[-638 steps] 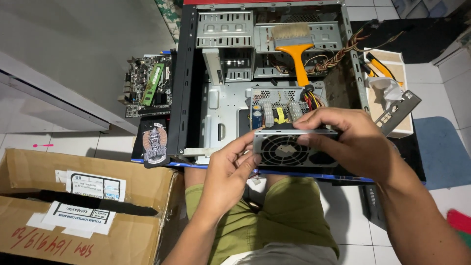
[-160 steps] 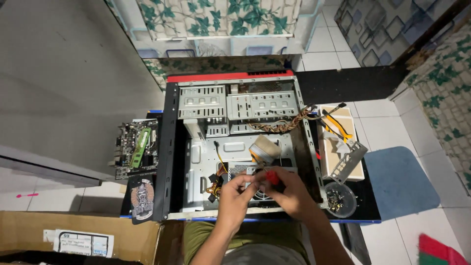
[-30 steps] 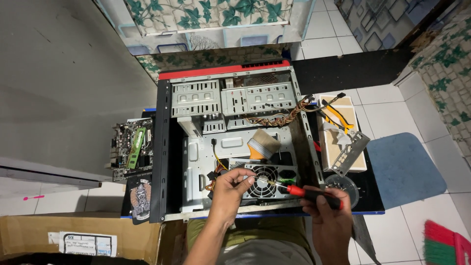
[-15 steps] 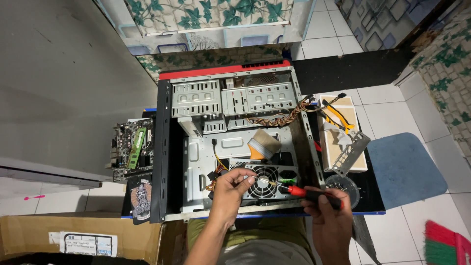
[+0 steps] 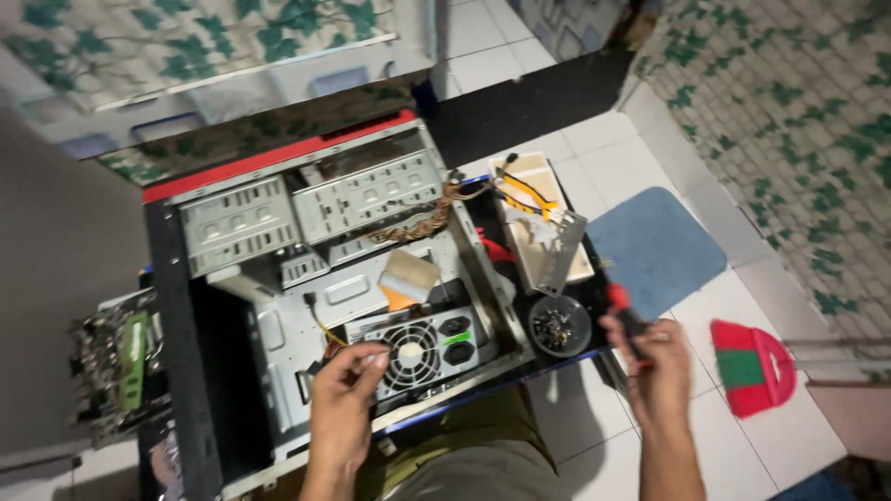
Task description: Installing a power supply unit into a computer case and securing it with screws using a screwdriver.
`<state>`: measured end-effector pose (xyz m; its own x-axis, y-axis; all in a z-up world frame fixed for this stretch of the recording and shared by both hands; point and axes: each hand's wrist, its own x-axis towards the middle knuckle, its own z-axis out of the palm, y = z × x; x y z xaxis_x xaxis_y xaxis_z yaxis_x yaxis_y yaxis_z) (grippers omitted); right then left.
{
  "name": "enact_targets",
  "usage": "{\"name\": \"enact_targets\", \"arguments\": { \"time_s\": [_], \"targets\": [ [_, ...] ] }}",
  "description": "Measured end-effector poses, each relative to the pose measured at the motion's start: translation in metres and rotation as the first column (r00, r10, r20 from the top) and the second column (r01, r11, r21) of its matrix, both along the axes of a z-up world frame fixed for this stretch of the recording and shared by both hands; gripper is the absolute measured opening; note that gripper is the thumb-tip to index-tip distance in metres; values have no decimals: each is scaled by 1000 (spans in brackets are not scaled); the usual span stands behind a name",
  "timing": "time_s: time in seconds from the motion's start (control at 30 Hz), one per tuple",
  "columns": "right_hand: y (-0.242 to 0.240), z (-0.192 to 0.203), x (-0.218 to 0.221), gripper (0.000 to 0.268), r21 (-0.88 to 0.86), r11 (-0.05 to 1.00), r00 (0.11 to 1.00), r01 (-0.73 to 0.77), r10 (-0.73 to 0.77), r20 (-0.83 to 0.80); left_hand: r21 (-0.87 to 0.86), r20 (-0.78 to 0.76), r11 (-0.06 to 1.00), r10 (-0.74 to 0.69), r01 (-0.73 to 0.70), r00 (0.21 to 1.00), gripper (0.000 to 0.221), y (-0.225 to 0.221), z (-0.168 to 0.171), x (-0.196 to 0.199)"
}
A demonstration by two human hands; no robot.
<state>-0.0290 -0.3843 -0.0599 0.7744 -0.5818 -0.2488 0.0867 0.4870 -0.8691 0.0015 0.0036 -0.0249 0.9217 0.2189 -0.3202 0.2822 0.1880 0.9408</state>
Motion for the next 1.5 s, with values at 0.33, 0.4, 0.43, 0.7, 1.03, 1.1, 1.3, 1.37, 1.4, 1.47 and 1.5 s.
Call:
{"name": "enact_targets", "arguments": {
  "time_s": [0.33, 0.4, 0.43, 0.7, 1.03, 1.1, 1.3, 1.37, 1.4, 1.47, 1.5],
  "targets": [
    [40, -34, 46, 15, -797, 448, 902, -405, 336, -270, -41, -7, 999, 30, -30, 1000, 14, -2, 5, 0],
    [48, -30, 59, 14, -920, 318, 874, -230, 482, -52, -34, -14, 998, 44, -45, 999, 14, -2, 6, 0],
    [51, -40, 65, 14, -919, 319, 875, -229, 482, -51, -33, -14, 998, 44, -44, 999, 14, -2, 6, -1],
    [68, -145, 132, 33, -929, 123, 847, -349, 466, -256, 7, -13, 999, 39, -39, 999, 11, -3, 11, -1],
    [72, -164, 152, 27, -905, -63, 789, -421, 467, -399, 38, 12, 998, 51, -51, 999, 15, 4, -15, -1],
    [76, -146, 143, 57, -908, -51, 835, -416, 373, -404, 20, 27, 995, 101, -101, 995, 15, 9, -24, -2],
    [59, -39, 84, 26, -893, 288, 897, -346, 381, -225, -24, 31, 997, 70, -69, 997, 15, 10, -18, -3],
    [65, 7, 74, 27, -814, 396, 888, -424, 359, -288, -36, 28, 996, 86, -85, 996, 17, 7, -15, -3],
    [68, 31, 69, 27, -718, 499, 873, -484, 334, -356, -52, 25, 995, 91, -90, 996, 19, 7, -14, -3],
    [77, 59, 71, 22, -786, 461, 884, -411, 411, -222, -50, 1, 993, 110, -110, 994, 18, 3, -10, -3],
    [82, 74, 72, 17, -841, 437, 877, -320, 473, -87, -50, -25, 992, 111, -112, 994, 17, 2, -8, -2]
  ]
}}
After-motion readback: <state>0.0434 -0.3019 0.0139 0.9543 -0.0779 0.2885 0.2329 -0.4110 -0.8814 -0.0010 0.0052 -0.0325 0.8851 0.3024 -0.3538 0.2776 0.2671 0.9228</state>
